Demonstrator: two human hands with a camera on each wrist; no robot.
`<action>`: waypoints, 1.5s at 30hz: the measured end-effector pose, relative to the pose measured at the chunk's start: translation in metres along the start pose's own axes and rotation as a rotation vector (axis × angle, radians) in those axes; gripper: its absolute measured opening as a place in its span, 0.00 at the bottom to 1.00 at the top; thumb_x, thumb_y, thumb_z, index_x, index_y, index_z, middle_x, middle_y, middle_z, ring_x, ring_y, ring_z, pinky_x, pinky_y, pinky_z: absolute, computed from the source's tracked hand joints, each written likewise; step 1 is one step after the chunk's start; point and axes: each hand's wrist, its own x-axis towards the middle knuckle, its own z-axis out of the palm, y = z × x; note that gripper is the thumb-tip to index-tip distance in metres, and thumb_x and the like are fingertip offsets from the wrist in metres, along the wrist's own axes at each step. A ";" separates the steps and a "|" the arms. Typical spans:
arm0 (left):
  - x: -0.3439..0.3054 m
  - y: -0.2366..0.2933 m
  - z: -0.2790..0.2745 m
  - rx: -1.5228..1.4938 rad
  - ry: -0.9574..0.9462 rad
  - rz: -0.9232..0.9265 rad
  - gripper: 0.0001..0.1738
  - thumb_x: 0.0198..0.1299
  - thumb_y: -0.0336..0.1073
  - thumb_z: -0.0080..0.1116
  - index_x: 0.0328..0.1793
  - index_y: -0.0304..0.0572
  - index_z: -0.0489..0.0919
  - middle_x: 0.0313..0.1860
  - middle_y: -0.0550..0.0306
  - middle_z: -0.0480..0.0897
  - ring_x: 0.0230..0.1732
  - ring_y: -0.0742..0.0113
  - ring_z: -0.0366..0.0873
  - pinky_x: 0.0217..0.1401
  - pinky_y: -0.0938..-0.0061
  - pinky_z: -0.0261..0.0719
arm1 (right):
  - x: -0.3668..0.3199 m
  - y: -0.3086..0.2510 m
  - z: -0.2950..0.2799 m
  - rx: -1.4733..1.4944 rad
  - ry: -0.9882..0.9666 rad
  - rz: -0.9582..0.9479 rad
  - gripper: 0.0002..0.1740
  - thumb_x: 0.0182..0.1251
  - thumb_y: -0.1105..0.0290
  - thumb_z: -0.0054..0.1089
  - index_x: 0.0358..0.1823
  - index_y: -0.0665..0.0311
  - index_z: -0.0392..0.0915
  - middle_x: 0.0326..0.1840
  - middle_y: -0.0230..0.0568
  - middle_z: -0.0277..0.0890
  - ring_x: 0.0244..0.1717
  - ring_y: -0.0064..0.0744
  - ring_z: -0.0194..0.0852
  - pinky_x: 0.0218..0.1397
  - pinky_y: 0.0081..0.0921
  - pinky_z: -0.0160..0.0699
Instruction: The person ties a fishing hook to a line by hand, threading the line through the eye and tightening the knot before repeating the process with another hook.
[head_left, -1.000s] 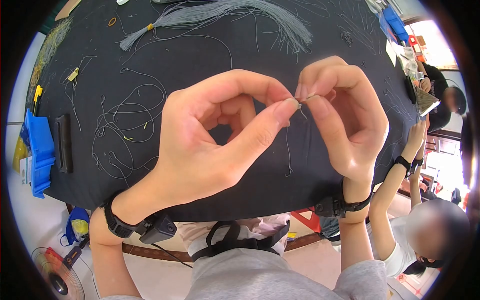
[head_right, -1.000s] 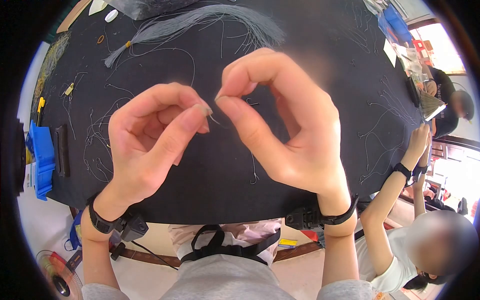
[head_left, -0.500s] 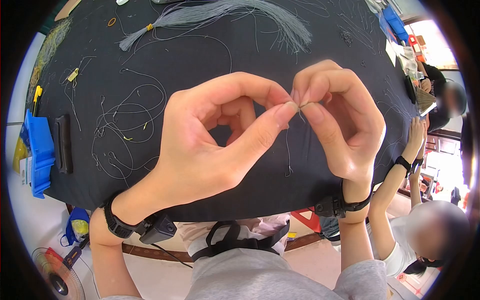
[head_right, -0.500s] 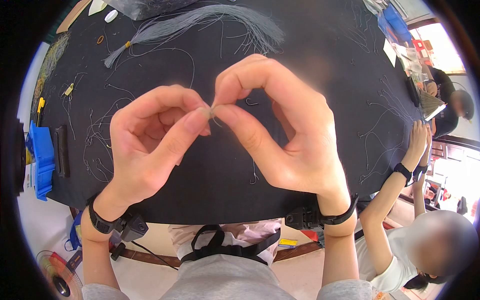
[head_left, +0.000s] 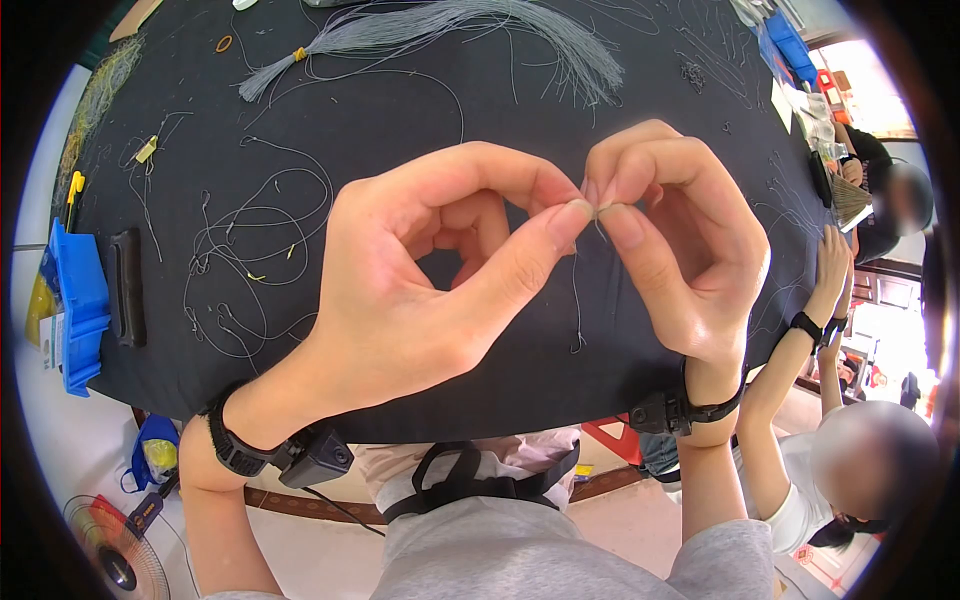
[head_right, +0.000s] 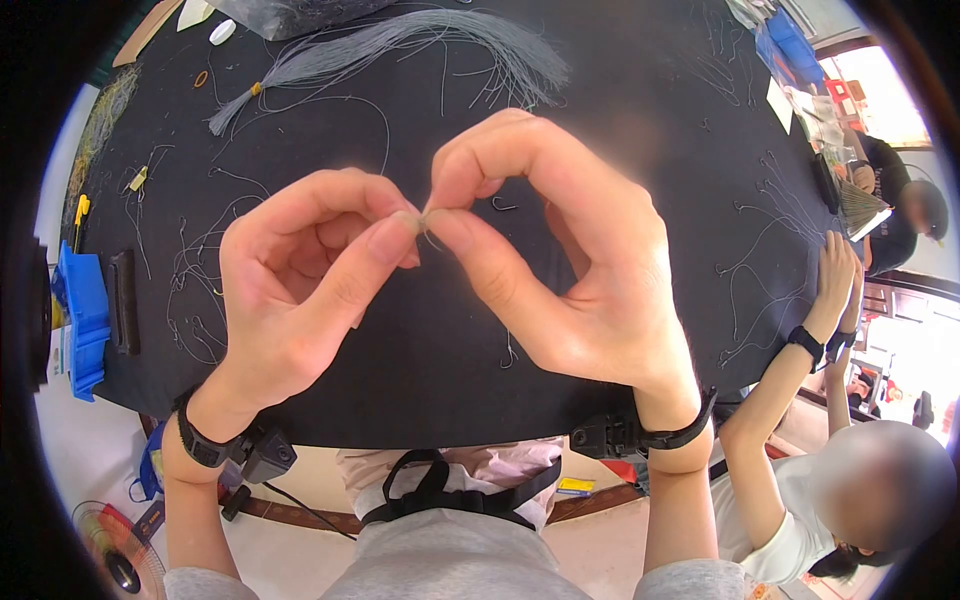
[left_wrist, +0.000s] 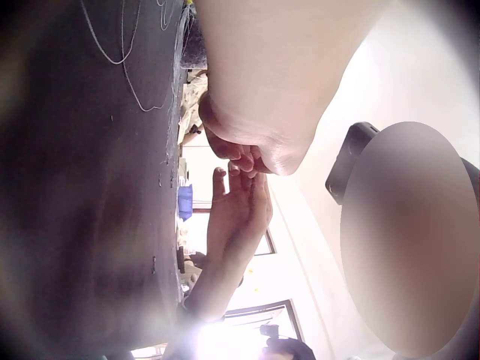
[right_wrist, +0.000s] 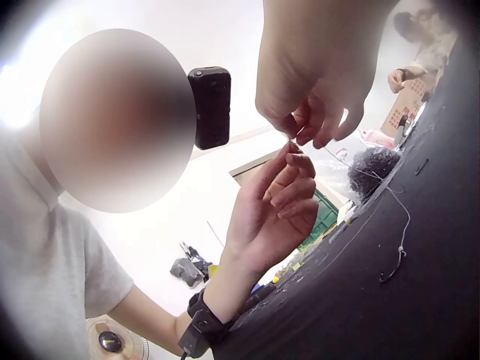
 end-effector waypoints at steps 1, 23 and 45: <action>0.000 0.000 0.000 -0.001 0.001 -0.001 0.07 0.61 0.26 0.57 0.45 0.32 0.77 0.33 0.60 0.81 0.34 0.80 0.79 0.26 0.90 0.70 | 0.000 0.000 0.000 -0.004 0.001 0.002 0.07 0.60 0.84 0.51 0.40 0.72 0.69 0.38 0.45 0.70 0.39 0.28 0.66 0.42 0.22 0.64; 0.000 -0.001 0.000 0.007 0.018 -0.020 0.07 0.61 0.25 0.58 0.45 0.31 0.77 0.36 0.59 0.81 0.37 0.78 0.79 0.38 0.86 0.75 | -0.001 0.002 0.002 -0.029 0.018 0.003 0.08 0.59 0.86 0.50 0.40 0.73 0.69 0.37 0.45 0.70 0.39 0.29 0.67 0.44 0.23 0.66; 0.000 0.000 0.001 0.217 0.080 0.179 0.04 0.57 0.22 0.55 0.36 0.30 0.80 0.30 0.59 0.80 0.28 0.79 0.76 0.31 0.86 0.72 | -0.001 0.004 0.003 -0.049 0.037 -0.012 0.09 0.59 0.87 0.49 0.41 0.73 0.68 0.38 0.46 0.69 0.40 0.30 0.67 0.45 0.24 0.66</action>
